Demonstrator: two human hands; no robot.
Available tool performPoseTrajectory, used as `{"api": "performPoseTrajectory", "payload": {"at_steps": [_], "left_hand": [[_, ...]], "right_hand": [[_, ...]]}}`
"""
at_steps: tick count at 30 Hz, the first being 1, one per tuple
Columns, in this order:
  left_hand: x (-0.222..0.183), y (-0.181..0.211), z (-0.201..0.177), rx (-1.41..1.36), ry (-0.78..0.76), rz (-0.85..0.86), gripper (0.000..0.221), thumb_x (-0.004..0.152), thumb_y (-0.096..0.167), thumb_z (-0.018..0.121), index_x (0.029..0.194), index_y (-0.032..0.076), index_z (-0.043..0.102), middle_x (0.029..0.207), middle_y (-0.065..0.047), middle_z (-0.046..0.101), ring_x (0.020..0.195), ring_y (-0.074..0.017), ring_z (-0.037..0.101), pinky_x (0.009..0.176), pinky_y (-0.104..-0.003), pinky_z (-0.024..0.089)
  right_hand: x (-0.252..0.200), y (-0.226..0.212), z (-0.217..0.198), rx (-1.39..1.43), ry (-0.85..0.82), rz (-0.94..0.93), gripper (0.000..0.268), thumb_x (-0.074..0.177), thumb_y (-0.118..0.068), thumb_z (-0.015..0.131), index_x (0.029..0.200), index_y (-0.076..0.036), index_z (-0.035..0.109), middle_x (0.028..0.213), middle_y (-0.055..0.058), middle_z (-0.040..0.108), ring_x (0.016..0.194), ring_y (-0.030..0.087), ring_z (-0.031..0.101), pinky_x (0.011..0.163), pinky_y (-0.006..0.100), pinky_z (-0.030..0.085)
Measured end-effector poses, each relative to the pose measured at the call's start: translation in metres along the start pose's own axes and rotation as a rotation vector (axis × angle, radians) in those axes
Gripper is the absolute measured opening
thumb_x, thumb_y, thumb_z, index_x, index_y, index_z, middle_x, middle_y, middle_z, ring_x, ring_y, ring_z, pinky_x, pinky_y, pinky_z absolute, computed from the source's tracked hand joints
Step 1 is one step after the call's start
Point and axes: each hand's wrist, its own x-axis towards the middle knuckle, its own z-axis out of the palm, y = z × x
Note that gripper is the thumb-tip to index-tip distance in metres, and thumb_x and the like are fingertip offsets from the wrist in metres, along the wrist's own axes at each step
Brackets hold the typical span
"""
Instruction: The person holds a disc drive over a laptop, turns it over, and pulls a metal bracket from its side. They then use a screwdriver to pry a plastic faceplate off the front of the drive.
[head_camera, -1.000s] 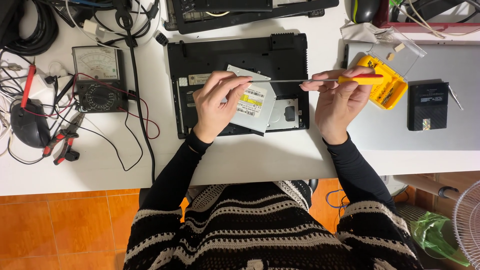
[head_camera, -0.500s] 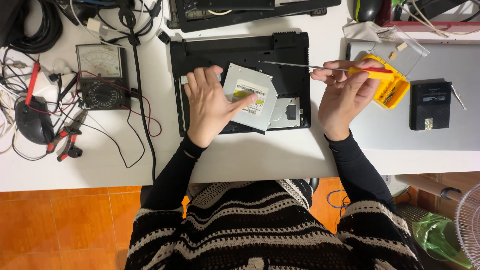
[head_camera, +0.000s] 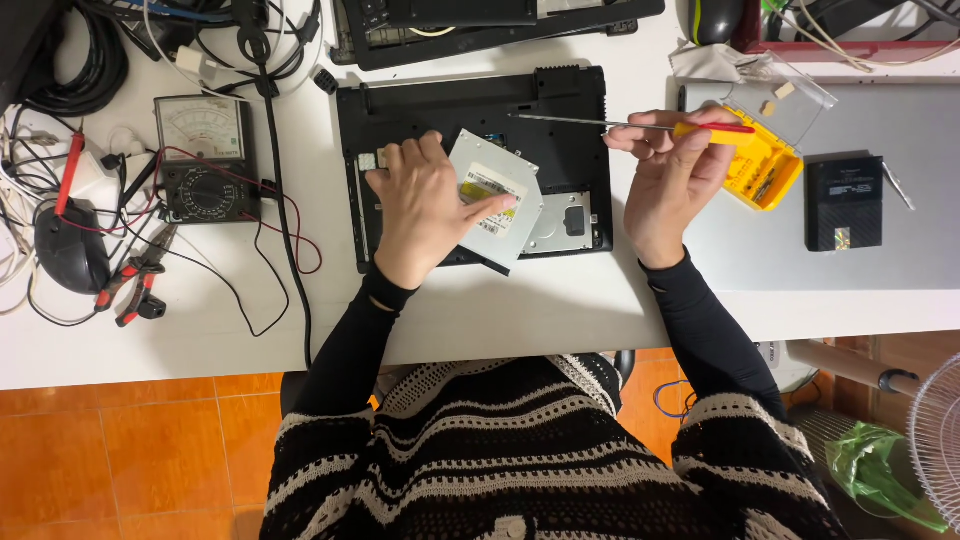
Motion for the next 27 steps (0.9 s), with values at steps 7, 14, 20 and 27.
{"api": "performPoseTrajectory", "payload": {"at_steps": [7, 14, 20, 27], "left_hand": [[0.013, 0.017, -0.001, -0.046, -0.06, -0.004, 0.105, 0.05, 0.075, 0.09, 0.101, -0.011, 0.059, 0.084, -0.025, 0.065, 0.093, -0.0426, 0.061, 0.072, -0.072, 0.048], [0.015, 0.012, -0.026, -0.445, -0.3, -0.024, 0.058, 0.088, 0.053, 0.071, 0.099, -0.002, 0.057, 0.081, -0.014, 0.069, 0.072, -0.0211, 0.069, 0.065, -0.037, 0.054], [0.022, 0.001, -0.041, -0.758, -0.349, 0.034, 0.038, 0.108, 0.032, 0.06, 0.088, -0.001, 0.058, 0.072, -0.008, 0.06, 0.062, -0.0094, 0.051, 0.054, -0.027, 0.042], [0.042, 0.03, -0.113, -0.859, -0.164, 0.274, 0.03, 0.106, 0.022, 0.066, 0.089, -0.003, 0.06, 0.076, -0.004, 0.069, 0.068, -0.0036, 0.057, 0.058, -0.024, 0.047]], "right_hand": [[0.003, -0.007, 0.004, 0.028, -0.018, -0.003, 0.028, 0.12, -0.036, 0.045, 0.132, -0.012, 0.039, 0.116, 0.022, 0.064, 0.095, 0.028, 0.072, 0.09, 0.042, 0.064], [0.006, -0.012, -0.001, 0.038, -0.008, -0.034, 0.027, 0.121, -0.036, 0.044, 0.13, -0.011, 0.04, 0.116, 0.022, 0.065, 0.095, 0.027, 0.072, 0.091, 0.041, 0.063], [0.014, -0.03, -0.001, 0.042, -0.024, -0.113, 0.025, 0.121, -0.034, 0.044, 0.129, -0.011, 0.039, 0.11, 0.021, 0.067, 0.092, 0.028, 0.073, 0.084, 0.042, 0.065], [0.057, -0.112, 0.034, -0.162, -0.181, -0.425, 0.02, 0.124, -0.03, 0.045, 0.13, -0.011, 0.04, 0.104, 0.02, 0.064, 0.087, 0.027, 0.069, 0.076, 0.044, 0.07]]}}
